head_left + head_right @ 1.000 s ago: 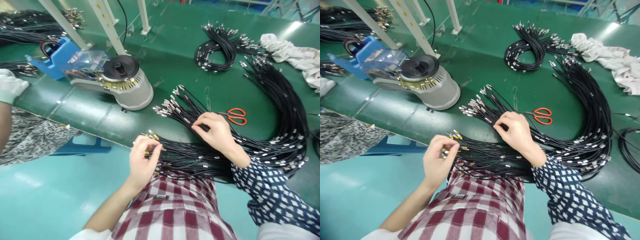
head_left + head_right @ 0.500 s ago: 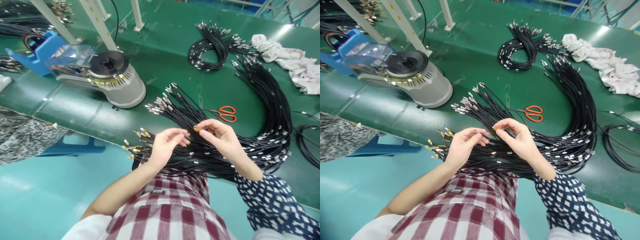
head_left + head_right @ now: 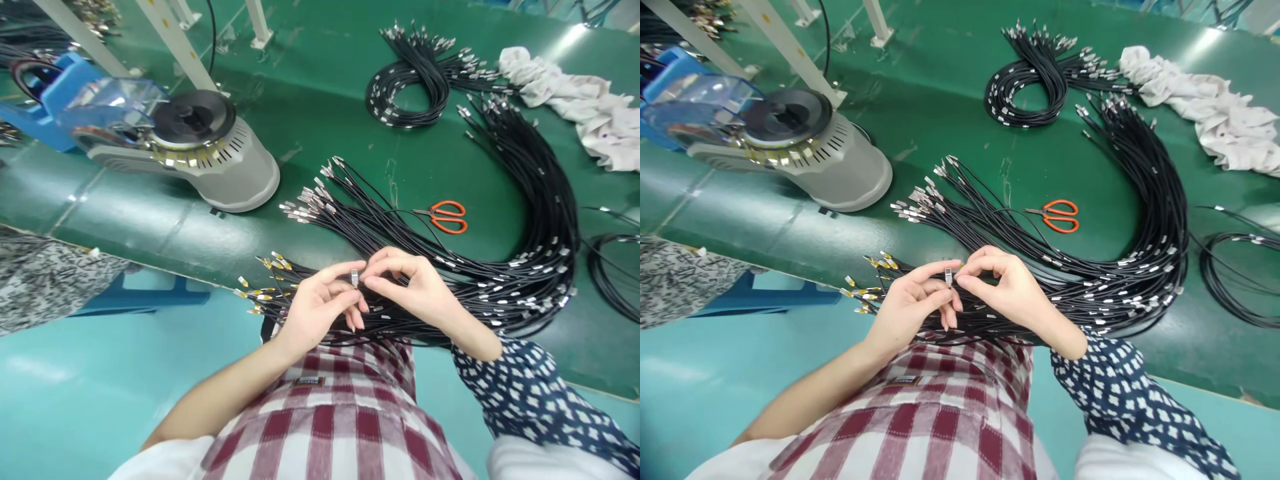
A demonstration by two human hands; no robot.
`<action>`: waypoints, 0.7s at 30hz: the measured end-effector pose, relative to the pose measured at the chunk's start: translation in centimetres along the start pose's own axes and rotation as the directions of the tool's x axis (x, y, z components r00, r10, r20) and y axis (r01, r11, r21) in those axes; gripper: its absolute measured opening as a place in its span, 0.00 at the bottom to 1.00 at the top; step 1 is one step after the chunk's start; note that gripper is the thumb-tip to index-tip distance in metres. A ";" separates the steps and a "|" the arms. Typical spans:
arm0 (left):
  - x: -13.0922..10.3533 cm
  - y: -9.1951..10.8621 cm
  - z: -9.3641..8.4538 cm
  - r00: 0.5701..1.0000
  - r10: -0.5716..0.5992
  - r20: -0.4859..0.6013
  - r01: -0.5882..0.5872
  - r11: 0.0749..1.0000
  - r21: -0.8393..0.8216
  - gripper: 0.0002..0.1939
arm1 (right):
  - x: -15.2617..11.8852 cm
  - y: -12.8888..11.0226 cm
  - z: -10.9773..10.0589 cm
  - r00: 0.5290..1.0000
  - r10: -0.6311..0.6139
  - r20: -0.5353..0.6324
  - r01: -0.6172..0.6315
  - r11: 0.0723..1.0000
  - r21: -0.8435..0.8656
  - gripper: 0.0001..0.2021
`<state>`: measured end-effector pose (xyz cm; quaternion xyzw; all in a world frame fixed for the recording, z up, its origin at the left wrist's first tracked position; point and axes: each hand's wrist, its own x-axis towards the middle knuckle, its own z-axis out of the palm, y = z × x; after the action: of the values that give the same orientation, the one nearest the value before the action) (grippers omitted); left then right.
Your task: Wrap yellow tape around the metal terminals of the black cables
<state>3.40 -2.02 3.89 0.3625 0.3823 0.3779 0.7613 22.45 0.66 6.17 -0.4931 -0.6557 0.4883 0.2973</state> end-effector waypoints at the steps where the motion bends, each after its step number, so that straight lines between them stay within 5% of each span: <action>1: 0.0 -0.1 0.0 1.000 0.003 0.005 -0.003 1.000 -0.003 0.21 | 0.1 0.0 0.2 1.000 0.006 -0.003 -0.006 1.000 0.011 0.06; 13: 0.0 -1.2 -0.4 0.999 0.050 0.004 -0.049 0.997 -0.063 0.21 | 0.5 1.1 2.7 0.992 0.121 0.023 -0.120 0.908 0.401 0.06; 21: -0.1 -0.9 -0.4 1.000 0.022 -0.004 -0.022 0.999 -0.048 0.25 | 0.2 1.4 1.3 0.986 0.157 -0.062 -0.125 0.924 0.361 0.07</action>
<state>3.27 -2.45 3.02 0.3478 0.3705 0.3960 0.7648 21.78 0.50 4.40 -0.4985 -0.5052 0.5963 0.3750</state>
